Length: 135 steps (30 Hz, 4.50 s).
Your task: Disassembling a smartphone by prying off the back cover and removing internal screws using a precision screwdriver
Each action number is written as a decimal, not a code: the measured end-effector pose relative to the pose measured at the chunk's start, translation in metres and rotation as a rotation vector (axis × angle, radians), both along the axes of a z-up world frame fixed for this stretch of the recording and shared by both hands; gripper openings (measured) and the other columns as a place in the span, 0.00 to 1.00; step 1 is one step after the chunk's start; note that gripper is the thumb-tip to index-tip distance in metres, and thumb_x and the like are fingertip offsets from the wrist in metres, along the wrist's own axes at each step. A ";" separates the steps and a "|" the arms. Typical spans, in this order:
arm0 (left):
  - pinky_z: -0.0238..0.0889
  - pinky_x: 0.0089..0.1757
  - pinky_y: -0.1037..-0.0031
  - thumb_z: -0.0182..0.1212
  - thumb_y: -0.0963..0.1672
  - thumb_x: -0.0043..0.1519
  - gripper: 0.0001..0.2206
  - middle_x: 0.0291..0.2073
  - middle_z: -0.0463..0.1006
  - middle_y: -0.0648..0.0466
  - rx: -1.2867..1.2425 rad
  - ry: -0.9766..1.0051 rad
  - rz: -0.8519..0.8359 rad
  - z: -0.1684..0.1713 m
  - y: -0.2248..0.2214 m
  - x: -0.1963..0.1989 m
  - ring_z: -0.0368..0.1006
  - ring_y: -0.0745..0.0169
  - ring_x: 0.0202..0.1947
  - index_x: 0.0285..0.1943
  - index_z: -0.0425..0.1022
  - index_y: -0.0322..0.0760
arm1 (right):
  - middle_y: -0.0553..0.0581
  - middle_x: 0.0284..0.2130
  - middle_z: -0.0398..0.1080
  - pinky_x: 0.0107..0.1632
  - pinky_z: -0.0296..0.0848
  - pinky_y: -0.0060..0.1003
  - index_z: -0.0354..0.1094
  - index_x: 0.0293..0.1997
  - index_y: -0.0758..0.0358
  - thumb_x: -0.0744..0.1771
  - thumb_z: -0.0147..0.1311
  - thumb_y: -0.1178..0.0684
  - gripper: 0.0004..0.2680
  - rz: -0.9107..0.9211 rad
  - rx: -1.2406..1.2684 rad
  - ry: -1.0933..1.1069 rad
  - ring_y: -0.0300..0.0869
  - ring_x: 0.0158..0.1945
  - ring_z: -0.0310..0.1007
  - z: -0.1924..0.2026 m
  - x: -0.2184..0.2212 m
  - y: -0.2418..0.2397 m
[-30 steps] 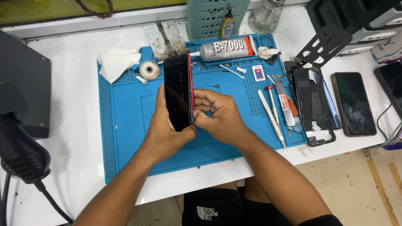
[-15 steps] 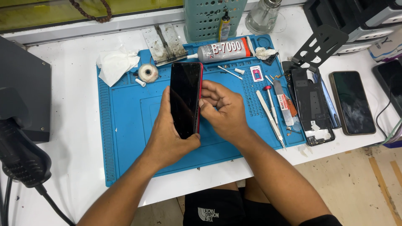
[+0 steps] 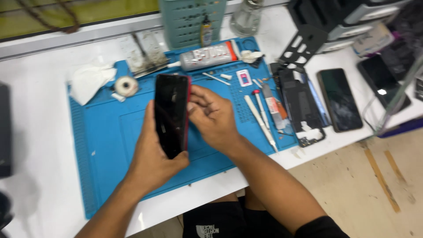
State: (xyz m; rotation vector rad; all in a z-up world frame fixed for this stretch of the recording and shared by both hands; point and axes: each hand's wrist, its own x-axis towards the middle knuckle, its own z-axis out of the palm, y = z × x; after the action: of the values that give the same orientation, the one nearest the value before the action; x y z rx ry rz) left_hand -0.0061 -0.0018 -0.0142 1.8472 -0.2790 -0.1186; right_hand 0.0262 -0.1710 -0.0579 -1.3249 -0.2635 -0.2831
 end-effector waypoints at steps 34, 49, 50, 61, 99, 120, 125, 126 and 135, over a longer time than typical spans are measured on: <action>0.59 0.54 0.54 0.61 0.32 0.30 0.60 0.74 0.54 0.26 0.058 -0.209 0.137 -0.063 -0.008 -0.004 0.59 0.34 0.67 0.83 0.44 0.20 | 0.48 0.45 0.75 0.46 0.70 0.29 0.61 0.73 0.62 0.69 0.45 0.58 0.21 -0.029 -0.249 0.248 0.31 0.39 0.69 0.006 0.001 -0.010; 0.62 0.47 0.63 0.74 0.40 0.30 0.63 0.56 0.73 0.41 0.470 -0.009 0.175 -0.031 -0.007 -0.001 0.70 0.47 0.48 0.85 0.50 0.31 | 0.39 0.26 0.64 0.39 0.61 0.28 0.67 0.64 0.56 0.70 0.48 0.56 0.14 -0.099 -0.260 0.197 0.28 0.31 0.58 0.001 0.002 -0.012; 0.62 0.47 0.64 0.73 0.40 0.30 0.63 0.56 0.72 0.43 0.482 0.032 0.158 -0.026 -0.008 0.000 0.70 0.47 0.47 0.85 0.49 0.33 | 0.40 0.28 0.67 0.41 0.63 0.27 0.67 0.65 0.58 0.70 0.48 0.56 0.15 -0.099 -0.244 0.191 0.27 0.32 0.61 0.001 0.002 -0.012; 0.59 0.51 0.68 0.74 0.41 0.31 0.64 0.64 0.68 0.46 0.460 0.100 0.097 -0.017 -0.007 0.000 0.68 0.52 0.55 0.84 0.39 0.35 | 0.40 0.25 0.62 0.44 0.65 0.25 0.66 0.63 0.62 0.69 0.46 0.58 0.14 -0.084 -0.177 0.151 0.27 0.31 0.58 -0.002 0.004 -0.012; 0.67 0.40 0.60 0.65 0.44 0.43 0.58 0.60 0.64 0.52 0.401 0.338 -0.160 0.042 0.004 -0.001 0.74 0.55 0.34 0.82 0.27 0.43 | 0.61 0.28 0.74 0.37 0.84 0.36 0.75 0.50 0.71 0.70 0.48 0.64 0.08 -0.049 -0.134 0.195 0.43 0.29 0.77 0.014 0.016 -0.038; 0.66 0.40 0.58 0.70 0.45 0.41 0.59 0.59 0.64 0.49 0.536 0.010 -0.181 0.016 0.010 0.002 0.70 0.50 0.46 0.81 0.29 0.41 | 0.68 0.25 0.75 0.32 0.86 0.42 0.74 0.42 0.73 0.67 0.49 0.67 0.06 0.061 -0.014 0.392 0.52 0.25 0.79 0.036 0.016 -0.056; 0.67 0.40 0.56 0.68 0.44 0.41 0.58 0.66 0.61 0.46 0.524 -0.035 -0.195 0.019 0.010 0.002 0.69 0.47 0.53 0.81 0.31 0.40 | 0.61 0.25 0.73 0.29 0.85 0.38 0.75 0.41 0.70 0.68 0.54 0.64 0.03 0.039 -0.040 0.390 0.46 0.23 0.77 0.027 0.021 -0.063; 0.67 0.40 0.56 0.67 0.43 0.41 0.57 0.67 0.61 0.46 0.507 -0.040 -0.195 0.021 0.010 0.001 0.70 0.48 0.50 0.81 0.32 0.40 | 0.59 0.25 0.73 0.31 0.85 0.37 0.75 0.41 0.70 0.67 0.54 0.64 0.03 0.045 -0.041 0.381 0.43 0.23 0.76 0.025 0.021 -0.065; 0.63 0.25 0.76 0.64 0.35 0.45 0.54 0.29 0.70 0.56 -0.026 0.150 -0.172 0.034 0.005 -0.002 0.67 0.70 0.23 0.82 0.33 0.39 | 0.63 0.46 0.77 0.44 0.83 0.40 0.69 0.60 0.69 0.70 0.53 0.51 0.14 0.230 0.037 0.239 0.47 0.43 0.80 0.029 0.011 -0.049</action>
State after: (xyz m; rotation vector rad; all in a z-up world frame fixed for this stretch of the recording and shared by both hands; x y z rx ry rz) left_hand -0.0078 0.0034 0.0201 1.7766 -0.3324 -0.3692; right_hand 0.0376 -0.2198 -0.0289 -1.2651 -0.2052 0.0645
